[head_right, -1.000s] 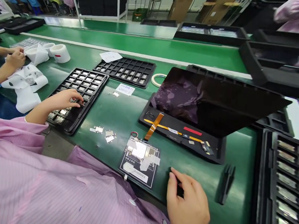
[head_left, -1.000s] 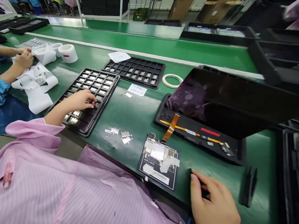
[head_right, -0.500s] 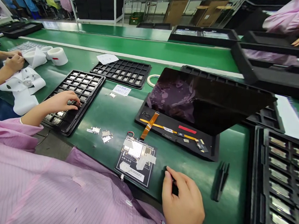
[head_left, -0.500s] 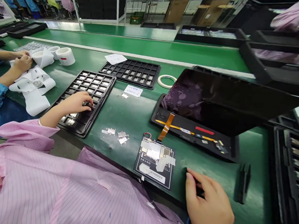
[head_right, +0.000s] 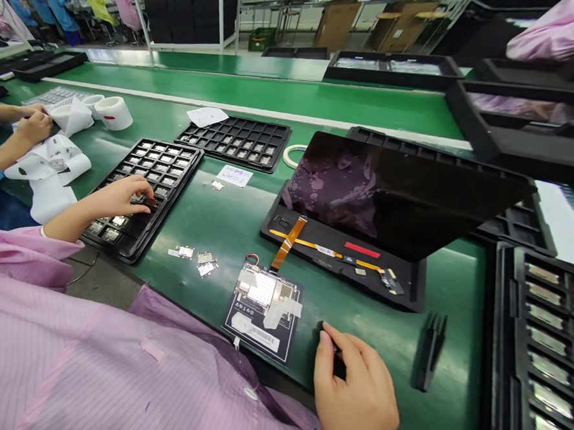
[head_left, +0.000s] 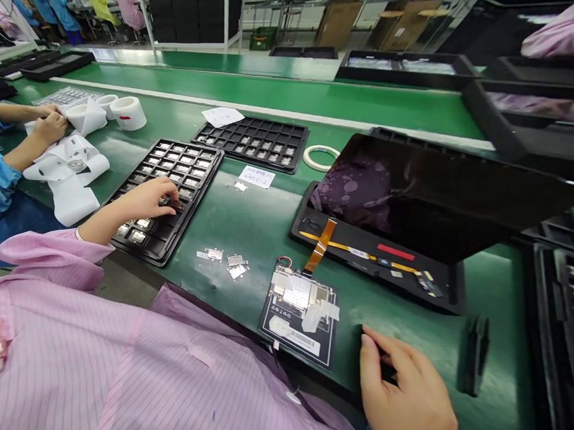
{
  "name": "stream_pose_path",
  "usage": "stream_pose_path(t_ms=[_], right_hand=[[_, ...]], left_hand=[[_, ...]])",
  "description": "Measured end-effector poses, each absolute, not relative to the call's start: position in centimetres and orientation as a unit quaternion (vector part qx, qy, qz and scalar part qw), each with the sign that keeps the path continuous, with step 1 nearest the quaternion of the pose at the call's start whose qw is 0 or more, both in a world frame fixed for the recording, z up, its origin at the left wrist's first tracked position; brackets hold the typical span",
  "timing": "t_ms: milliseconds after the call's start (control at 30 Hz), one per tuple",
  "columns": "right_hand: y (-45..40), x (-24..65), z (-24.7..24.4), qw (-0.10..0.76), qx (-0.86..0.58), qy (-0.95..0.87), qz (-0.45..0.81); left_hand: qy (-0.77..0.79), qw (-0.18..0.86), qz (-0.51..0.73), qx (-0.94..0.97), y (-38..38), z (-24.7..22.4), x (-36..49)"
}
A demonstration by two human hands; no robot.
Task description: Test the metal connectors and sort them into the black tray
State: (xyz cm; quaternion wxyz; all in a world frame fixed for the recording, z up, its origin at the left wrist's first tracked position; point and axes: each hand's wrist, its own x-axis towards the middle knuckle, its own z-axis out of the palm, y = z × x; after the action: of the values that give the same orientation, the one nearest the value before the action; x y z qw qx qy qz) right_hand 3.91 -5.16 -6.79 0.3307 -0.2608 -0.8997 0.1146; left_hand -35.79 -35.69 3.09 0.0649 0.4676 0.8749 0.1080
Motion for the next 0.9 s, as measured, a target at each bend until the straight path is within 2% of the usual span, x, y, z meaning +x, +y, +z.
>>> stream_pose_path(t_ms=[267, 367, 500, 567, 700, 900], right_hand=[[-5.3, 3.8, -6.6, 0.333, -0.26, -0.9, 0.106], [-5.3, 3.7, -6.5, 0.333, -0.26, -0.9, 0.104], [-5.3, 3.7, -6.5, 0.338, -0.255, -0.901, 0.096], [-5.2, 3.7, -6.5, 0.338, -0.257, -0.9, 0.095], [-5.2, 3.8, -6.6, 0.337, -0.256, -0.901, 0.097], [-5.2, 3.7, -6.7, 0.34, -0.254, -0.9, 0.098]], left_hand=[[0.88, 0.018, 0.143, 0.453, -36.2, 3.0, -35.4], [0.892, 0.007, 0.191, 0.409, -35.8, 3.1, -34.2], [0.867, 0.082, 0.3, 0.39, -33.5, 3.0, -31.9], [0.864, 0.095, 0.279, 0.409, -32.2, 2.8, -31.7], [0.897, 0.013, 0.181, 0.404, -31.2, 2.8, -34.3], [0.89, 0.055, 0.138, 0.431, -32.1, 3.3, -38.4]])
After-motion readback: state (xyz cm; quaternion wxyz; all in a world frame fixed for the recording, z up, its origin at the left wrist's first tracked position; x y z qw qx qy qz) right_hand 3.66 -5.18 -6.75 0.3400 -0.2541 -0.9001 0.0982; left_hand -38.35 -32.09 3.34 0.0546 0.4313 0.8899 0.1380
